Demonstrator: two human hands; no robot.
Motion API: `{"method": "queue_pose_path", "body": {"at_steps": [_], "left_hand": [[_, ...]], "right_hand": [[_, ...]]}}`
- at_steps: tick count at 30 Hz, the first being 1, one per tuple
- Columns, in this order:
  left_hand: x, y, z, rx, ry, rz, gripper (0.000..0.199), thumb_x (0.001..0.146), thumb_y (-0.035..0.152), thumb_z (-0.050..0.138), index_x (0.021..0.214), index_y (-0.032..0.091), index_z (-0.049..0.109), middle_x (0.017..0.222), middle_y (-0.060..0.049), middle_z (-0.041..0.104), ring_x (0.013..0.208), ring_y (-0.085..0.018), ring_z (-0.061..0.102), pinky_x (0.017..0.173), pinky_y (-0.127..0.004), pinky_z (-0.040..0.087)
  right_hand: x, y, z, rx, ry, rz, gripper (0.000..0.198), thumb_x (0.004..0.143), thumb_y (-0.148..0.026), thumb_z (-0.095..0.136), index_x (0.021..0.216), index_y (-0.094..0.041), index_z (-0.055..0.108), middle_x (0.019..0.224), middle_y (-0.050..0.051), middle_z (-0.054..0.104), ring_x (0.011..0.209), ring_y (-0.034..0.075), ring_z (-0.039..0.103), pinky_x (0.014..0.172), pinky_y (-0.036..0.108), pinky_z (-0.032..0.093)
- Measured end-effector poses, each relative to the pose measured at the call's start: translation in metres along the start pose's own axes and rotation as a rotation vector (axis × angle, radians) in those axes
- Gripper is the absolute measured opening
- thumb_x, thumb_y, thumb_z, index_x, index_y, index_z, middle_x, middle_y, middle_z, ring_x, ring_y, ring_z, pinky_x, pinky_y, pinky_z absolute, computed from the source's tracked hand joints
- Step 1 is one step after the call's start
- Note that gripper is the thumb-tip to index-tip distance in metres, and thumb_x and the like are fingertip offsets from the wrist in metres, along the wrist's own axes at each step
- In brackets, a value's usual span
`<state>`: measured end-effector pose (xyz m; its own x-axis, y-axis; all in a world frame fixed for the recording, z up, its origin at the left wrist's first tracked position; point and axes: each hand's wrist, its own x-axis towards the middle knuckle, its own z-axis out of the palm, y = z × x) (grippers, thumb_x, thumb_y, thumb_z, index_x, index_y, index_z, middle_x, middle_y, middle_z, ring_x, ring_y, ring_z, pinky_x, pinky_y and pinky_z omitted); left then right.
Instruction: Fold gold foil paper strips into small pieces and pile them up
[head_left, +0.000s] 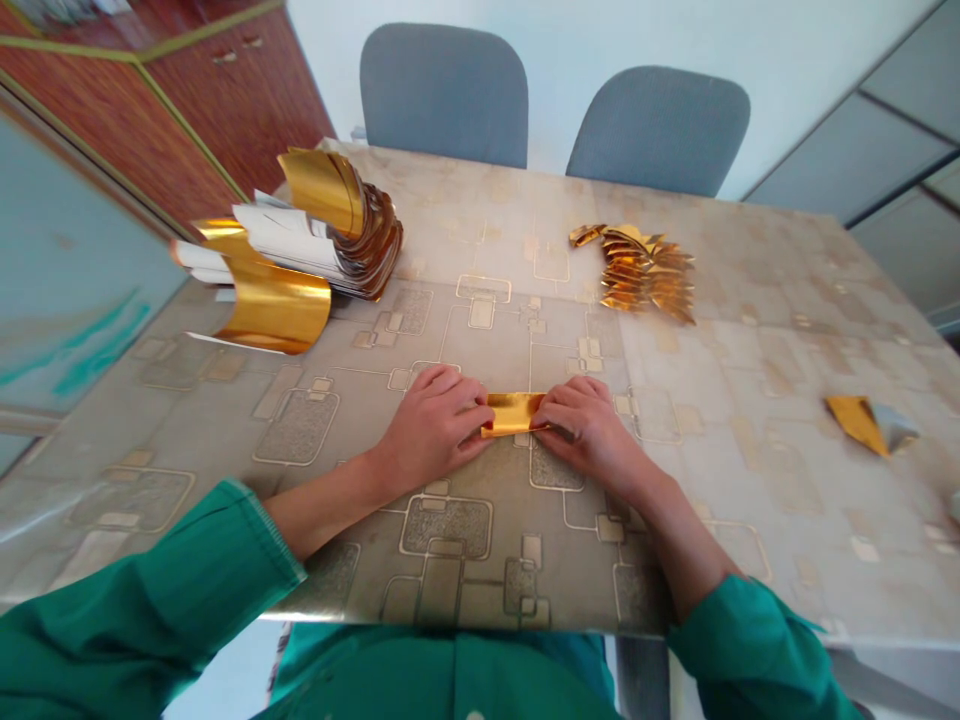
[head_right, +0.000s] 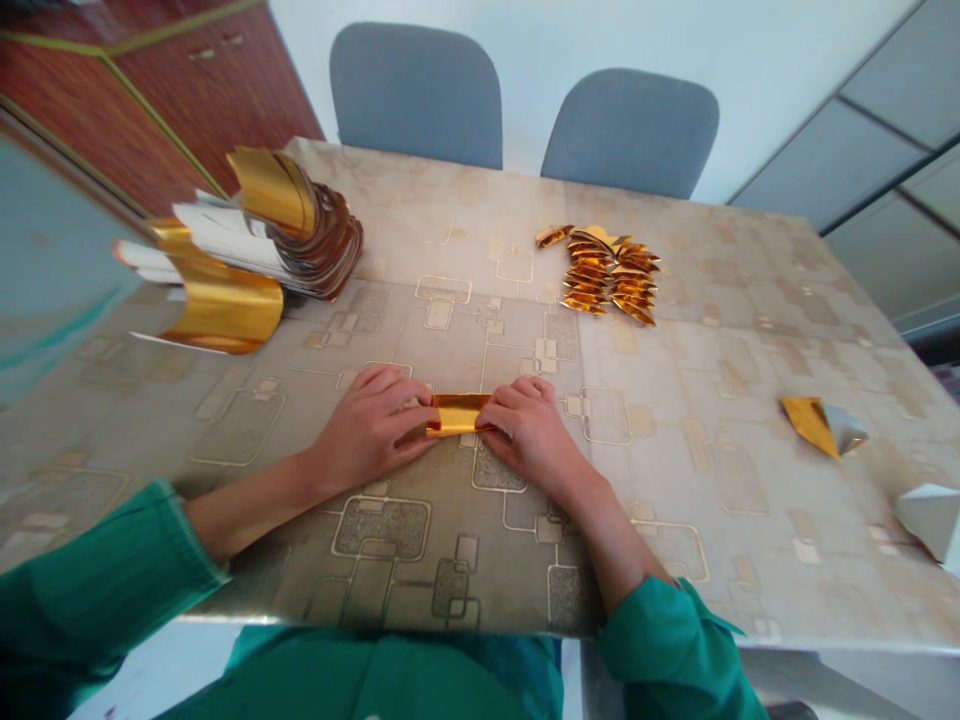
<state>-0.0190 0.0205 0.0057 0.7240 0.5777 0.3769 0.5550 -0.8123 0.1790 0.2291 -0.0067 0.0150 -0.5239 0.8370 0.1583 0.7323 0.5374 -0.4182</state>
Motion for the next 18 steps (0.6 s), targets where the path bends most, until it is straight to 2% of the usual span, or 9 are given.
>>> {"method": "queue_pose_path", "body": {"at_steps": [3, 8, 14, 18], "left_hand": [[-0.001, 0.002, 0.002, -0.05, -0.038, 0.033, 0.012, 0.095, 0.023, 0.058, 0.093, 0.022, 0.069, 0.098, -0.003, 0.069, 0.091, -0.02, 0.055, 0.091, -0.038, 0.04], [-0.001, 0.005, 0.004, -0.159, -0.051, -0.101, 0.013, 0.095, 0.026, 0.058, 0.09, 0.02, 0.069, 0.096, -0.005, 0.068, 0.092, -0.021, 0.056, 0.087, -0.037, 0.042], [0.001, 0.004, 0.009, -0.212, -0.039, -0.223, 0.009, 0.092, 0.026, 0.061, 0.096, 0.018, 0.063, 0.095, -0.005, 0.068, 0.092, -0.022, 0.057, 0.086, -0.038, 0.043], [0.002, 0.002, 0.012, -0.224, -0.006, -0.297, 0.015, 0.09, 0.029, 0.065, 0.099, 0.018, 0.059, 0.091, -0.004, 0.067, 0.087, -0.022, 0.057, 0.084, -0.037, 0.044]], "right_hand": [[0.0, -0.002, -0.002, 0.01, -0.037, 0.011, 0.009, 0.093, -0.022, 0.059, 0.086, -0.023, 0.066, 0.087, 0.001, 0.065, 0.088, 0.019, 0.052, 0.088, 0.036, 0.031], [0.0, 0.004, -0.001, 0.113, -0.063, 0.052, 0.009, 0.094, -0.029, 0.06, 0.091, -0.023, 0.067, 0.09, 0.002, 0.067, 0.088, 0.019, 0.054, 0.085, 0.035, 0.033], [0.003, 0.007, 0.006, 0.149, 0.021, 0.132, 0.015, 0.096, -0.03, 0.058, 0.09, -0.022, 0.068, 0.075, -0.001, 0.065, 0.076, 0.016, 0.054, 0.08, 0.033, 0.033], [0.005, 0.006, 0.009, 0.158, 0.058, 0.17, 0.014, 0.095, -0.031, 0.06, 0.09, -0.022, 0.069, 0.07, -0.003, 0.064, 0.069, 0.015, 0.054, 0.078, 0.032, 0.032]]}}
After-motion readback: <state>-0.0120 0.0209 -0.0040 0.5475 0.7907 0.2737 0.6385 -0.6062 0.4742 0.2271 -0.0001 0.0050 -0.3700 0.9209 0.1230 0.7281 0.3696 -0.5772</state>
